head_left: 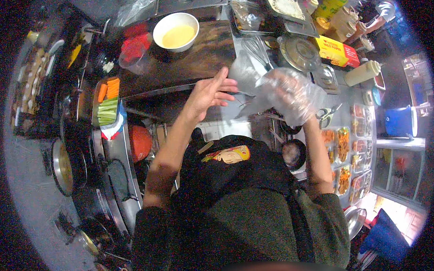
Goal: The person assembles a food container by lining it with plastic, adding a yellow liquid, and then layering various cooked ingredients including shredded items, fried pieces, and vegetables using tongs and a strainer.
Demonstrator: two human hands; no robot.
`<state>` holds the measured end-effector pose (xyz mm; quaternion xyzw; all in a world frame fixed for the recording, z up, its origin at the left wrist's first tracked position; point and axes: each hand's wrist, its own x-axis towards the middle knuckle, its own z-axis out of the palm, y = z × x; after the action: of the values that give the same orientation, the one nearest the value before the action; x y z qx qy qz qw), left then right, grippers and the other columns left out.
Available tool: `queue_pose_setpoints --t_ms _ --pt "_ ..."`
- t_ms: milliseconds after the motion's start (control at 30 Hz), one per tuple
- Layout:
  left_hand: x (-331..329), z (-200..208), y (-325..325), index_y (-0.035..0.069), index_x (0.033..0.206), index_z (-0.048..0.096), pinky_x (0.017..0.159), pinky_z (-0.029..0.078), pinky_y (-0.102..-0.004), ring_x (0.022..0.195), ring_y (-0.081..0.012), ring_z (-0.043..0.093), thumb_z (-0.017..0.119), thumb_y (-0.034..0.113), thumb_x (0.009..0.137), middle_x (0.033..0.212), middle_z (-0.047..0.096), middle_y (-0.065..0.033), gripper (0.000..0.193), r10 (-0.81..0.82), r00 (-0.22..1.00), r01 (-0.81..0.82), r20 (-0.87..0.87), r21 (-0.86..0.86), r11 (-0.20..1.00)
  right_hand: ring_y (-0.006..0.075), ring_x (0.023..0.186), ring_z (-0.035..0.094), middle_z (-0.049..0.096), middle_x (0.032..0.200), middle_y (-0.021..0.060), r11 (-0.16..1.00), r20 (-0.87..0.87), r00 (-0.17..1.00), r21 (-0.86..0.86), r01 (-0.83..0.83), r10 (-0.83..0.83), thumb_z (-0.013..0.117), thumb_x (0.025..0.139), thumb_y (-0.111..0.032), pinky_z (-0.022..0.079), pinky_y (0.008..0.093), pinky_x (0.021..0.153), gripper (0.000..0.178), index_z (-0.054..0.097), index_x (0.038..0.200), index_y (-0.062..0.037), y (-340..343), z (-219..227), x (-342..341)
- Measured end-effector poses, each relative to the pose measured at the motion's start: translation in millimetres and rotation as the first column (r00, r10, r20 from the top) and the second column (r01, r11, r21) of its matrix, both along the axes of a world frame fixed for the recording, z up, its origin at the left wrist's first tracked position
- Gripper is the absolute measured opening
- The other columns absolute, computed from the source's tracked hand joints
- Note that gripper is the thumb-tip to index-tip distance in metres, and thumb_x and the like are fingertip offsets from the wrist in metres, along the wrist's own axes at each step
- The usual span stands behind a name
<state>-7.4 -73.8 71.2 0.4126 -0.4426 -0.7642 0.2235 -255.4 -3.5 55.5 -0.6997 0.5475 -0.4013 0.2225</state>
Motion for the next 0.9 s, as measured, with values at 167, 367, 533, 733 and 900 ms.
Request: queue_pose_setpoints --t_ms 167,367,533,733,900 --pt "-8.6 -44.7 -9.3 0.003 0.092 0.064 0.056 0.045 -0.0218 0.065 -0.0096 0.056 0.062 0.033 0.082 0.083 0.063 -0.0049 0.032 0.018 0.998 -0.020 0.055 0.021 1.000 0.0295 0.073 0.062 0.064 0.087 0.0140 0.927 -0.138 0.966 0.337 -0.163 0.220 0.057 0.079 -0.027 0.050 0.0381 0.066 0.036 0.057 0.111 -0.0128 16.3 -5.9 36.8" --pt "6.6 -70.4 -7.9 0.002 0.093 0.064 0.056 0.047 -0.0212 0.070 -0.0098 0.060 0.063 0.019 0.082 0.086 0.065 -0.0043 0.020 0.122 0.991 -0.119 -0.055 0.048 0.992 0.0294 0.072 0.062 0.063 0.083 0.0138 0.964 -0.496 0.841 0.247 -0.101 0.215 0.058 0.081 -0.034 0.049 0.0391 0.062 0.029 0.063 0.098 -0.0114 28.5 -9.5 49.1" --pt "6.9 -61.7 6.1 0.000 0.087 0.064 0.050 0.046 -0.0193 0.064 -0.0091 0.060 0.066 0.015 0.080 0.078 0.065 -0.0048 0.016 0.236 0.971 -0.229 0.047 -0.119 0.966 0.0296 0.083 0.061 0.063 0.091 0.0146 0.962 -0.151 0.988 0.261 0.079 -0.041 0.058 0.080 -0.043 0.048 0.0367 0.071 0.040 0.063 0.102 -0.0099 27.5 -18.5 33.5" --pt "2.0 -47.9 21.1 0.000 0.081 0.064 0.045 0.045 -0.0199 0.058 -0.0101 0.060 0.071 0.017 0.077 0.069 0.063 -0.0052 0.019 0.272 0.961 -0.251 0.042 -0.272 0.929 0.0241 0.087 0.060 0.064 0.095 0.0126 0.905 0.062 0.975 0.389 0.174 -0.214 0.060 0.081 -0.036 0.045 0.0325 0.080 0.036 0.064 0.101 -0.0065 16.9 21.9 39.1" --pt "-10.8 -39.6 28.2 -0.002 0.085 0.063 0.051 0.050 -0.0212 0.062 -0.0099 0.060 0.067 0.018 0.080 0.075 0.063 -0.0062 0.021 0.165 0.981 -0.176 -0.100 -0.116 0.978 0.0182 0.082 0.059 0.065 0.091 0.0101 0.930 0.161 0.979 0.363 0.062 -0.128 0.064 0.080 -0.026 0.046 0.0311 0.074 0.027 0.065 0.097 -0.0046 10.2 -21.0 57.6"
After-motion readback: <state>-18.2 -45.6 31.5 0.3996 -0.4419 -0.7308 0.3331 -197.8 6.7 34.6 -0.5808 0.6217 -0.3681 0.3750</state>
